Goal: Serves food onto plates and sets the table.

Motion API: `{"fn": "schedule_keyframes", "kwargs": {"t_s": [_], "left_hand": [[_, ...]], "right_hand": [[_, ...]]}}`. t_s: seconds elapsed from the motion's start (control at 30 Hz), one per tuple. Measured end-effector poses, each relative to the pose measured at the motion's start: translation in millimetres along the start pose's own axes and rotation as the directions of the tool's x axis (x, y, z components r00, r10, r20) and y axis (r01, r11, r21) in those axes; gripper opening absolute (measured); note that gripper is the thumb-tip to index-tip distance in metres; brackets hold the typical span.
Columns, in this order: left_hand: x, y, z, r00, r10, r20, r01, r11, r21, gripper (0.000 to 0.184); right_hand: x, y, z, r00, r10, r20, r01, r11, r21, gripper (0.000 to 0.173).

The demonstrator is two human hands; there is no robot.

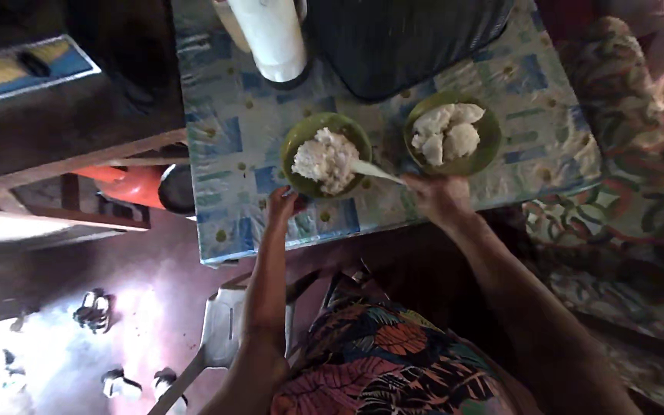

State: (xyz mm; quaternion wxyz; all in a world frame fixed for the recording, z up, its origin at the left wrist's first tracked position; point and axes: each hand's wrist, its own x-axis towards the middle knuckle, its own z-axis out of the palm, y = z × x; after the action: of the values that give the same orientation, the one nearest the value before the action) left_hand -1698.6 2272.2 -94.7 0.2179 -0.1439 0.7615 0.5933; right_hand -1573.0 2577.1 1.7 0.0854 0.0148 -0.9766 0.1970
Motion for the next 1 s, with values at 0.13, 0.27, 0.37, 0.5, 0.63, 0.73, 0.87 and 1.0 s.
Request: {"fn": "schedule_keyframes", "kwargs": {"t_s": [0.13, 0.27, 0.37, 0.5, 0.63, 0.73, 0.87, 1.0], "left_hand": [[16.3, 14.3, 6.4, 0.999, 0.005, -0.034, -0.006, 1.000, -0.027, 0.041], [35.5, 25.1, 9.8, 0.997, -0.055, -0.055, 0.060, 0.993, 0.097, 0.044], [42.2, 24.8, 5.1, 0.995, -0.055, -0.089, 0.067, 0.989, 0.129, 0.043], [38.4, 20.4, -33.4, 0.989, -0.052, -0.139, 0.066, 0.993, 0.100, 0.042], [22.0, 43.6, -67.0, 0.987, -0.061, -0.151, 0.107, 0.943, 0.315, 0.044], [10.1, 87.9, -47.1, 0.955, 0.228, -0.187, -0.052, 0.753, 0.656, 0.054], [19.3, 132.7, 68.3, 0.761, 0.548, 0.348, -0.576, 0.323, 0.751, 0.041], [57.4, 139.2, 166.0, 0.239, 0.663, 0.709, -0.908, -0.105, 0.405, 0.042]], "right_hand": [[29.5, -33.4, 4.4, 0.927, -0.069, 0.368, 0.105, 0.991, -0.078, 0.034], [61.5, -51.5, 20.7, 0.832, 0.027, 0.553, 0.058, 0.989, -0.136, 0.037], [70.9, -48.1, 45.1, 0.867, 0.006, 0.499, 0.046, 0.995, -0.090, 0.035], [57.6, -47.2, 46.7, 0.931, -0.078, 0.356, 0.049, 0.995, 0.090, 0.034], [28.2, -40.0, 18.9, 0.901, 0.257, 0.350, -0.431, 0.627, 0.649, 0.034], [-7.0, -17.4, 17.1, 0.732, 0.562, 0.384, -0.457, -0.013, 0.889, 0.031], [-75.5, 17.7, 4.1, 0.621, 0.668, 0.411, -0.346, -0.237, 0.908, 0.035], [-141.8, 34.0, -5.9, 0.494, 0.790, 0.364, -0.289, -0.246, 0.925, 0.039]]}}
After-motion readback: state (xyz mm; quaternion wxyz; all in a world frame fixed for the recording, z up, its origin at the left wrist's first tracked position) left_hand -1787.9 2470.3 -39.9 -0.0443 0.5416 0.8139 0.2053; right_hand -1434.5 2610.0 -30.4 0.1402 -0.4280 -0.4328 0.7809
